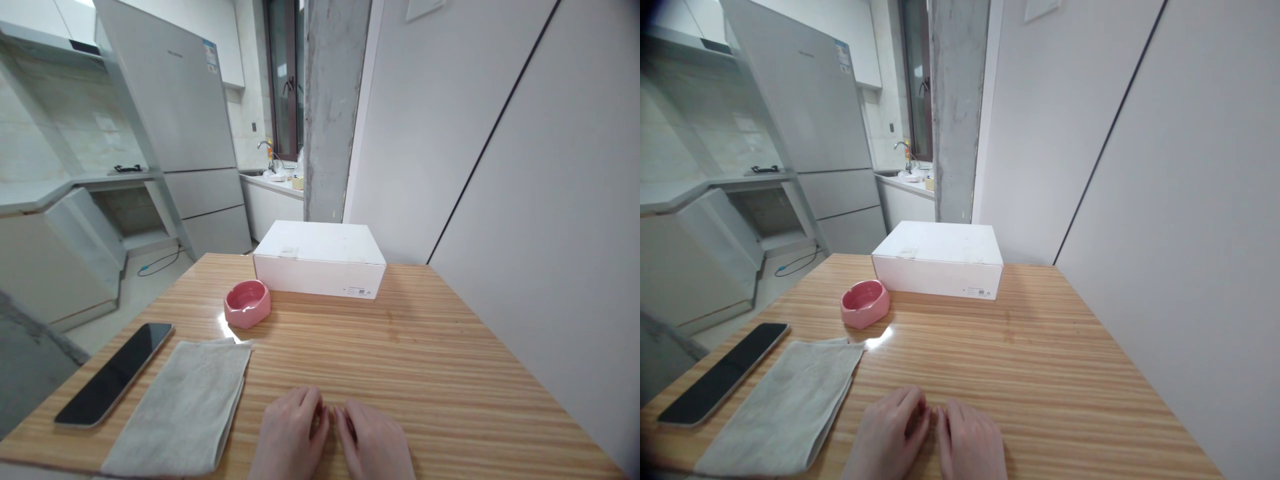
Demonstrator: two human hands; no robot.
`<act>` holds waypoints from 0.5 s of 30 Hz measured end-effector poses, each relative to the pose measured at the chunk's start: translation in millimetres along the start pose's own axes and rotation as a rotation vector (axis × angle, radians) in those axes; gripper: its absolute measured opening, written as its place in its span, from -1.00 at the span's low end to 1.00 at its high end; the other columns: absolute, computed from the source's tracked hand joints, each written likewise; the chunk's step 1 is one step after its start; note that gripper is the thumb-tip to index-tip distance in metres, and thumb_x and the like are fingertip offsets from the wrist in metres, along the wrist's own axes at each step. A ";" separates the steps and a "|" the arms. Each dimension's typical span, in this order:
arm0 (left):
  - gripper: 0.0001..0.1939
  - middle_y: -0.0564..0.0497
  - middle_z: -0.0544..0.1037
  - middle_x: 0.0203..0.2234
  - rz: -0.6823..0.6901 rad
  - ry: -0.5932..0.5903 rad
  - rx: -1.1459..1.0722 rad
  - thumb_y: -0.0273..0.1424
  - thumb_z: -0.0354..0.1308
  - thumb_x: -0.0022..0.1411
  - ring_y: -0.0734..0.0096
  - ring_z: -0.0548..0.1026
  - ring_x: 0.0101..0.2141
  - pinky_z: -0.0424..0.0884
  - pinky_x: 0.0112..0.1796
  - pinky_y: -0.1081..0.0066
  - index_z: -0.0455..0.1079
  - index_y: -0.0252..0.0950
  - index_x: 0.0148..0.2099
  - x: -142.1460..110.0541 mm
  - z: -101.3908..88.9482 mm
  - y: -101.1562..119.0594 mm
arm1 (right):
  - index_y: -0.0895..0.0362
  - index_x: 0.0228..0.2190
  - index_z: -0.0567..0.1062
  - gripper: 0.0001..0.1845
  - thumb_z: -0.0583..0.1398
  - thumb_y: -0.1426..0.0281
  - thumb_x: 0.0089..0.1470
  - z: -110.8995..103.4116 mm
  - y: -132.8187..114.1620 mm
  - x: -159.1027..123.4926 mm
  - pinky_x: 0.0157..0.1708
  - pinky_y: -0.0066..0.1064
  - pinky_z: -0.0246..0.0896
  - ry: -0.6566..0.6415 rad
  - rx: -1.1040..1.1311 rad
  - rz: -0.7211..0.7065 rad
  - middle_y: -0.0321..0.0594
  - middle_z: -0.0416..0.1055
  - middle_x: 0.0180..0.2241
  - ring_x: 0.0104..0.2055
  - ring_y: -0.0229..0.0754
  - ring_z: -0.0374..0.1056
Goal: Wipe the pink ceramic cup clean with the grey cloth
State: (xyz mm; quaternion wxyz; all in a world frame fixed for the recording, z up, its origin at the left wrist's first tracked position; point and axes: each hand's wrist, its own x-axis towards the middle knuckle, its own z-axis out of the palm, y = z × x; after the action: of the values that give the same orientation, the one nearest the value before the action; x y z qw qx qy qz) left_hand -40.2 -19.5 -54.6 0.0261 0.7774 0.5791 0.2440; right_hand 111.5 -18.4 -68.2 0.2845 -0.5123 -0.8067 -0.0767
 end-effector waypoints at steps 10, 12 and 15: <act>-0.85 0.09 0.49 -0.54 -0.025 -0.007 -0.020 -0.50 0.00 0.20 0.37 0.49 -0.50 0.23 -0.48 0.43 0.27 -0.20 -0.41 -0.2 4.4 -2.1 | 0.05 -0.61 0.30 -0.44 -0.23 0.27 0.33 0.7 0.0 2.3 -0.61 -0.47 0.00 0.061 -0.005 0.002 -0.34 0.36 -0.69 -0.68 -0.30 0.33; -0.85 0.10 0.49 -0.53 -0.033 -0.004 -0.030 -0.50 0.00 0.20 0.37 0.49 -0.49 0.23 -0.48 0.42 0.27 -0.20 -0.41 -0.9 4.9 -2.0 | 0.05 -0.62 0.30 -0.44 -0.22 0.26 0.33 0.7 -0.5 2.3 -0.61 -0.47 0.00 0.070 -0.005 0.001 -0.34 0.36 -0.69 -0.68 -0.30 0.32; -0.85 0.10 0.49 -0.53 -0.027 -0.004 -0.036 -0.51 -0.01 0.20 0.37 0.49 -0.49 0.24 -0.48 0.43 0.27 -0.20 -0.40 -1.4 5.1 -2.0 | 0.06 -0.62 0.30 -0.44 -0.22 0.25 0.33 0.7 -0.8 2.0 -0.60 -0.48 0.00 0.067 0.000 -0.003 -0.34 0.36 -0.69 -0.68 -0.31 0.32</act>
State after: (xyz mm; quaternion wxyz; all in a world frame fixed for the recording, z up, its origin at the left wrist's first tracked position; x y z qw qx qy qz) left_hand -40.2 -18.9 -60.3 0.0447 0.7696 0.5848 0.2525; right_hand 109.9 -16.9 -67.6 0.3111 -0.5082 -0.7976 -0.0942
